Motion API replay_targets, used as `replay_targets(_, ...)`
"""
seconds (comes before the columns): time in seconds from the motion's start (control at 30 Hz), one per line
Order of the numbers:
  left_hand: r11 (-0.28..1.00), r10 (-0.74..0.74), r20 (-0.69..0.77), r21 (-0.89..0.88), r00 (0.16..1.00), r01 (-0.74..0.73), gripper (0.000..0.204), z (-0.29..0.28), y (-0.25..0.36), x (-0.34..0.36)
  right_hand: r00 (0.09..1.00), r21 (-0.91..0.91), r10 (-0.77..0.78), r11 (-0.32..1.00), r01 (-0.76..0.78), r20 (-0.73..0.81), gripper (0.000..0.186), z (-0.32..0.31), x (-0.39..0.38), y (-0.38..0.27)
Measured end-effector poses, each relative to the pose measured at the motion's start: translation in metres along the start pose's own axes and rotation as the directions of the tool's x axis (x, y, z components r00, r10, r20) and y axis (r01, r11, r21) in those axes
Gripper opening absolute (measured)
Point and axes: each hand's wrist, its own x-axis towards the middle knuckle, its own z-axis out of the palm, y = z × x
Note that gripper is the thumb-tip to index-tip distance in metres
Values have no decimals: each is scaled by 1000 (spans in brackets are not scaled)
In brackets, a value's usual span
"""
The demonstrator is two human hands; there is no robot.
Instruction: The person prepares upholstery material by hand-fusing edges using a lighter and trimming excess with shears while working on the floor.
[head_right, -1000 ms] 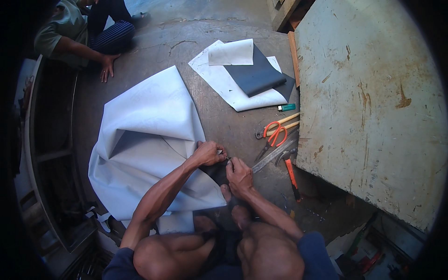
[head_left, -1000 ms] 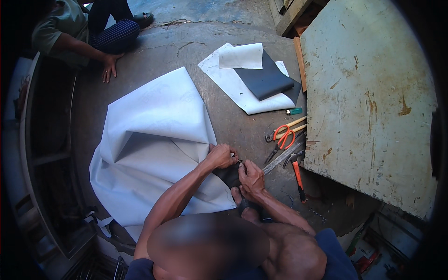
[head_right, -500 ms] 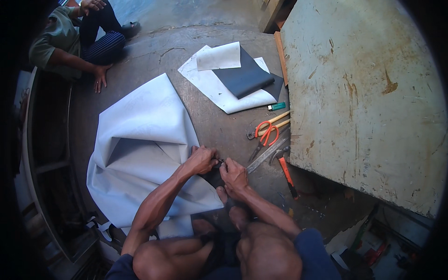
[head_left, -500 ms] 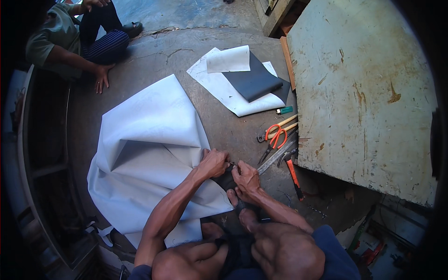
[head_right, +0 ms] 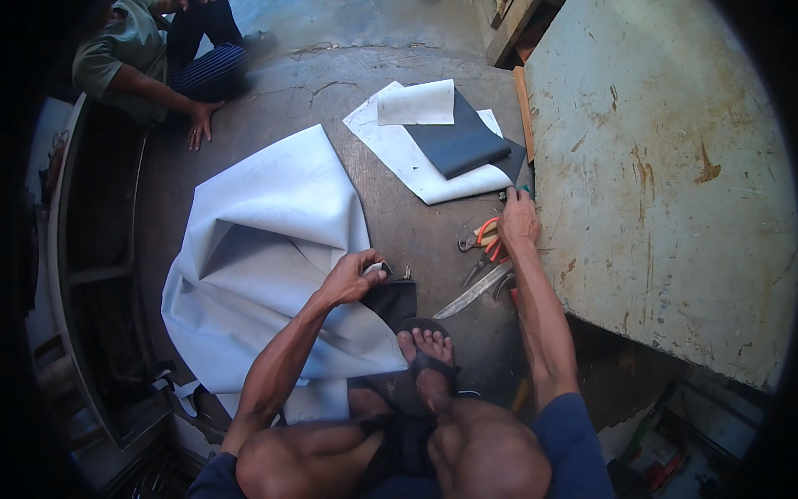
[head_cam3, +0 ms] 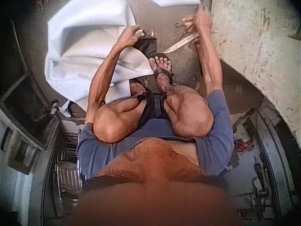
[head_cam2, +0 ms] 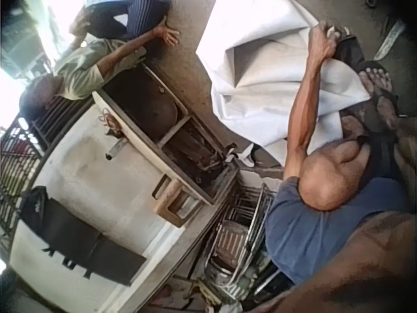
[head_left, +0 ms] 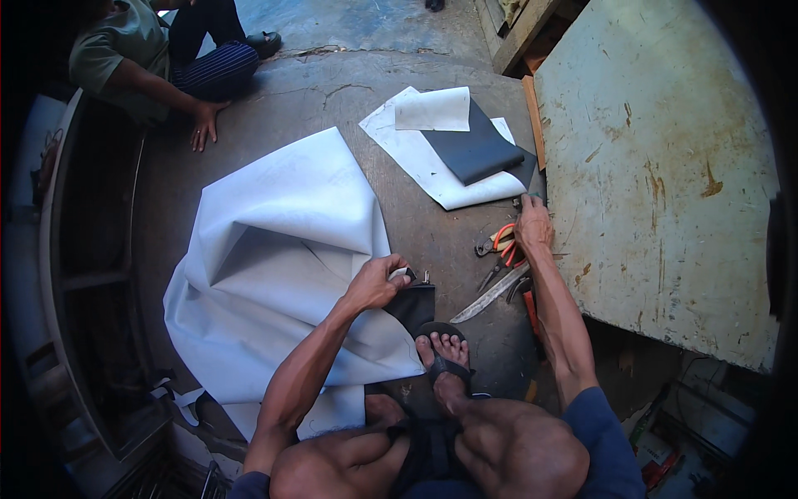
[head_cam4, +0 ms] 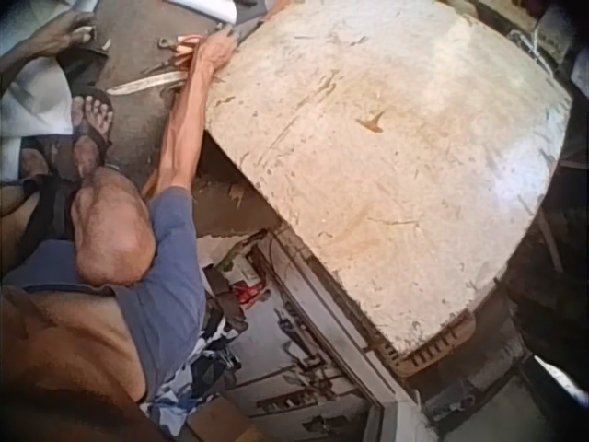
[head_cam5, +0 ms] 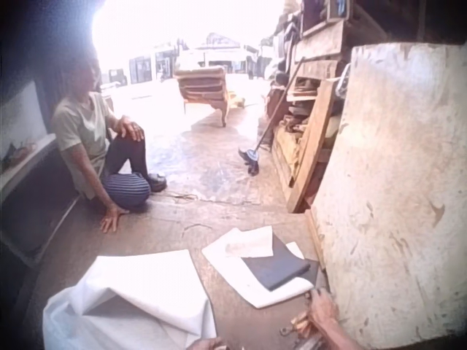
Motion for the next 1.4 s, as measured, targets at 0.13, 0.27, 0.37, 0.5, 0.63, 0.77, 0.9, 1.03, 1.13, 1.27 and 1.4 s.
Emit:
replay_targets(0.13,999,31,-12,-33,999,-31,24,-5,-8,-4,986,42,73,996,-80,148,38,-11,14,-14)
replay_targets(0.27,993,120,-28,15,992,-119,32,-1,-1,-3,991,-69,-10,997,19,130,32,-7,20,11)
replay_targets(0.37,971,197,-111,160,974,-178,36,6,-1,-9,995,-51,-90,995,88,-37,29,-3,11,9)
replay_targets(0.5,995,80,-137,76,987,-70,38,10,-4,-11,957,305,-3,948,96,-290,30,-18,-27,-26)
replay_targets(0.63,997,42,-128,-54,991,-49,38,1,-20,-10,975,848,157,485,-213,156,29,-30,-86,-89)
replay_targets(0.77,998,43,-59,-44,997,-46,37,1,-18,-4,905,903,19,67,-425,425,29,-18,-136,-117)
replay_targets(0.9,1000,27,-103,-11,994,-29,41,-1,-13,-10,851,844,-139,283,-456,507,30,-31,-146,-150)
replay_targets(1.03,999,9,-77,-53,997,-14,43,3,-7,-6,906,839,-127,447,-311,403,29,-30,-145,-158)
replay_targets(1.13,998,34,-92,-50,995,-39,43,3,-14,-6,874,817,-76,404,-412,479,26,-22,-144,-160)
replay_targets(1.27,980,68,-162,-173,984,-96,37,8,-20,-6,842,824,-75,266,-500,534,24,-22,-146,-159)
replay_targets(1.4,941,32,-82,-334,996,-58,27,7,-13,-5,825,816,-48,192,-545,563,22,-24,-150,-160)
